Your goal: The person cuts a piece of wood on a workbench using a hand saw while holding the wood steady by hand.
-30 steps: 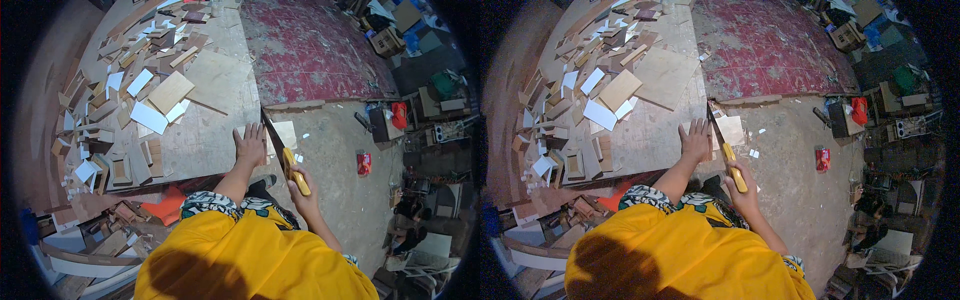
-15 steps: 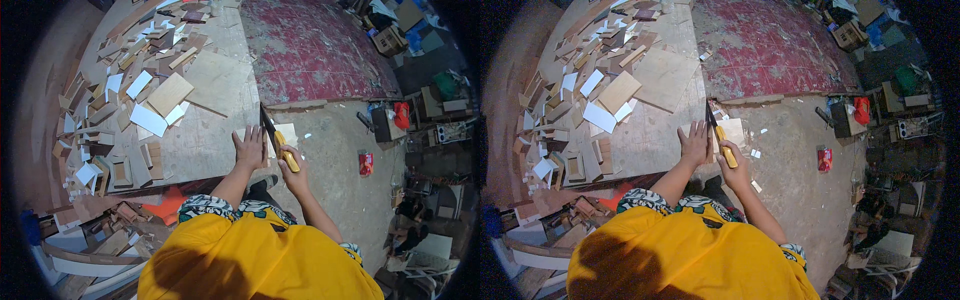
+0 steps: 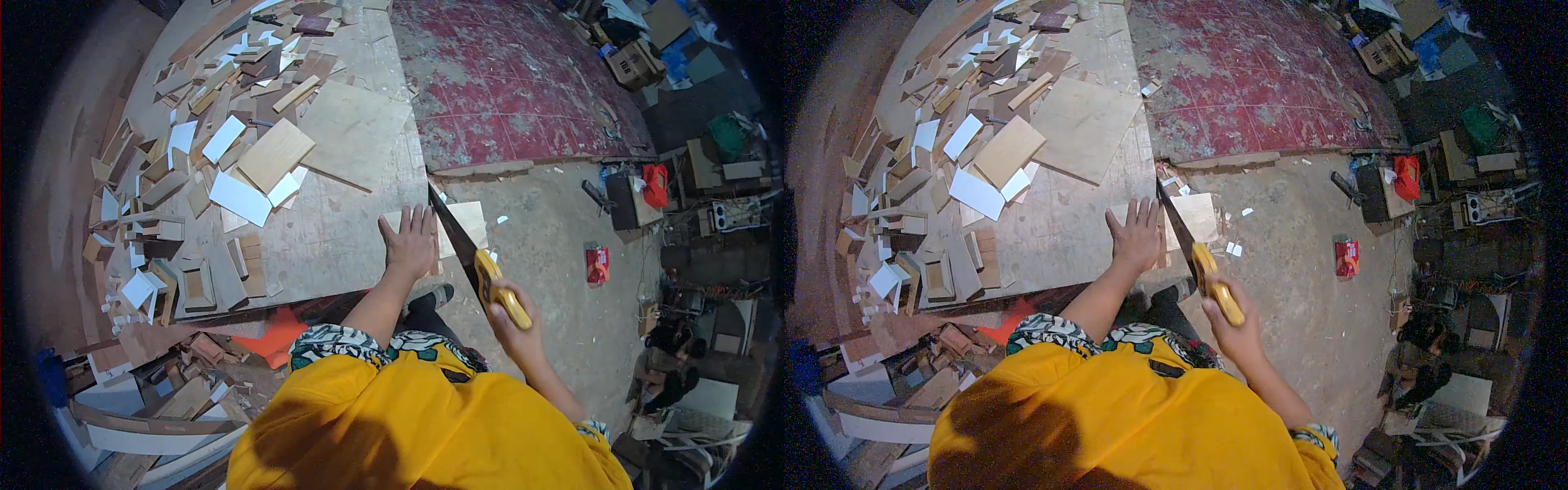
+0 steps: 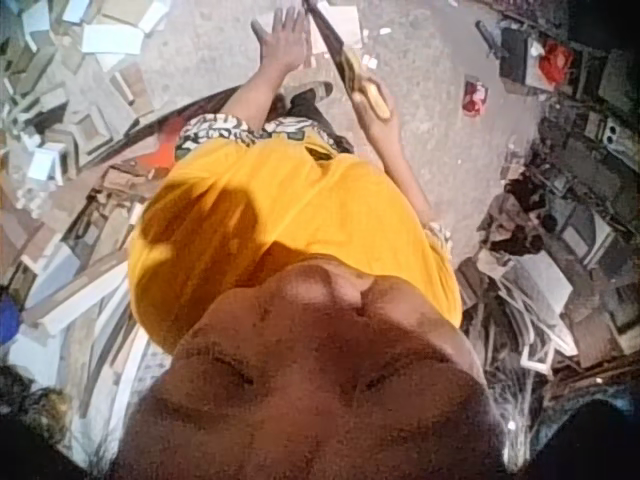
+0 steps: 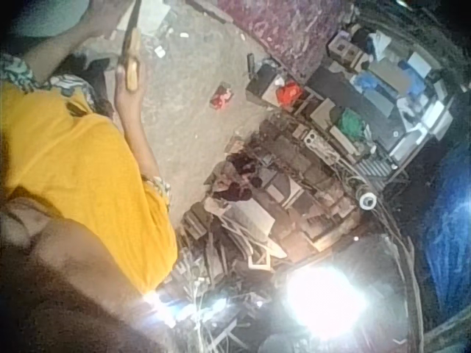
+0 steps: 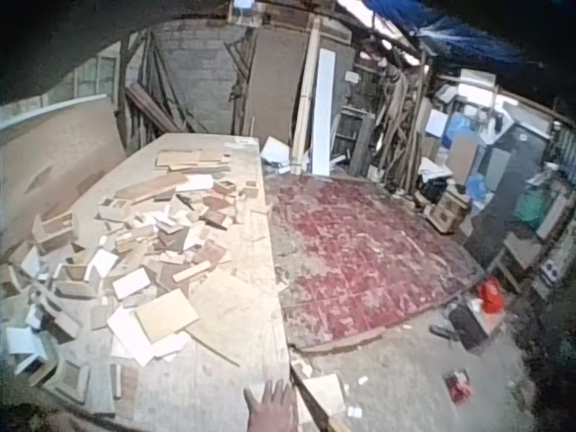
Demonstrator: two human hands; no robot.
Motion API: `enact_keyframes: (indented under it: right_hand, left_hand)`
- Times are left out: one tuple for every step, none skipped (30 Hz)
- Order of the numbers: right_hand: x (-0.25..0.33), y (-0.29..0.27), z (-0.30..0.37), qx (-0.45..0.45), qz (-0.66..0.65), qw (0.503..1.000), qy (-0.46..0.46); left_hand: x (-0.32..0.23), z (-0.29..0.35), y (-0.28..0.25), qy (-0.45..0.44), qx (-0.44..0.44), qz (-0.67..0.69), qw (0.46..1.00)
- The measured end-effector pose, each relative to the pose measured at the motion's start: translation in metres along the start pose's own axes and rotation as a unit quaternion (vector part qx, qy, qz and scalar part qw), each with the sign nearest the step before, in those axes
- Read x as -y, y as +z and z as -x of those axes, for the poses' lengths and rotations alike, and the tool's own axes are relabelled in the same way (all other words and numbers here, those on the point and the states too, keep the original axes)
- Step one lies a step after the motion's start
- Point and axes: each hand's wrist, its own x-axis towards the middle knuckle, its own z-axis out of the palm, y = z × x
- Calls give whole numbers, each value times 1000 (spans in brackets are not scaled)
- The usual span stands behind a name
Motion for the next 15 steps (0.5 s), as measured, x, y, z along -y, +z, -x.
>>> enact_keyframes:
  right_hand:
    - [-3,11,-24,-12,19,998,-55]
    - [-5,20,-46,-34,54,995,-71]
    - [-8,30,-64,-33,46,986,-154]
    - [-11,39,-82,-49,59,984,-163]
    - [-15,45,-88,-44,65,976,-203]
    - [-17,50,-95,-46,75,974,-208]
    - [-20,52,-97,-40,96,967,-233]
    - [-21,52,-94,-38,61,981,-179]
    - [-21,51,-91,-27,37,987,-152]
    - [-21,50,-86,-24,31,988,-146]
    - [-20,49,-82,-25,23,987,-154]
    - [-20,48,-78,-30,18,990,-139]
    - [-19,47,-75,-39,12,990,-133]
    - [-19,46,-74,-49,18,995,-89]
    - [-20,46,-75,-45,-8,996,-74]
  left_hand:
    - [0,0,0,-1,-2,4,1000]
    - [0,0,0,0,-9,9,1000]
    - [0,1,1,1,-9,1,1000]
    - [1,-2,1,1,-19,-7,1000]
    - [1,0,2,3,-10,-13,1000]
    - [2,-2,1,-1,-19,-23,1000]
    - [2,-1,2,-3,-9,-31,999]
    - [1,0,2,-5,2,-39,999]
    - [1,0,3,2,-3,-32,999]
    - [0,1,3,7,-11,-29,999]
    - [0,1,2,9,-14,-27,1000]
    - [0,2,1,21,-17,-20,999]
    - [-1,3,0,32,-13,-12,999]
    - [-1,4,-1,42,-6,-3,999]
    - [-1,4,-3,48,-14,7,999]
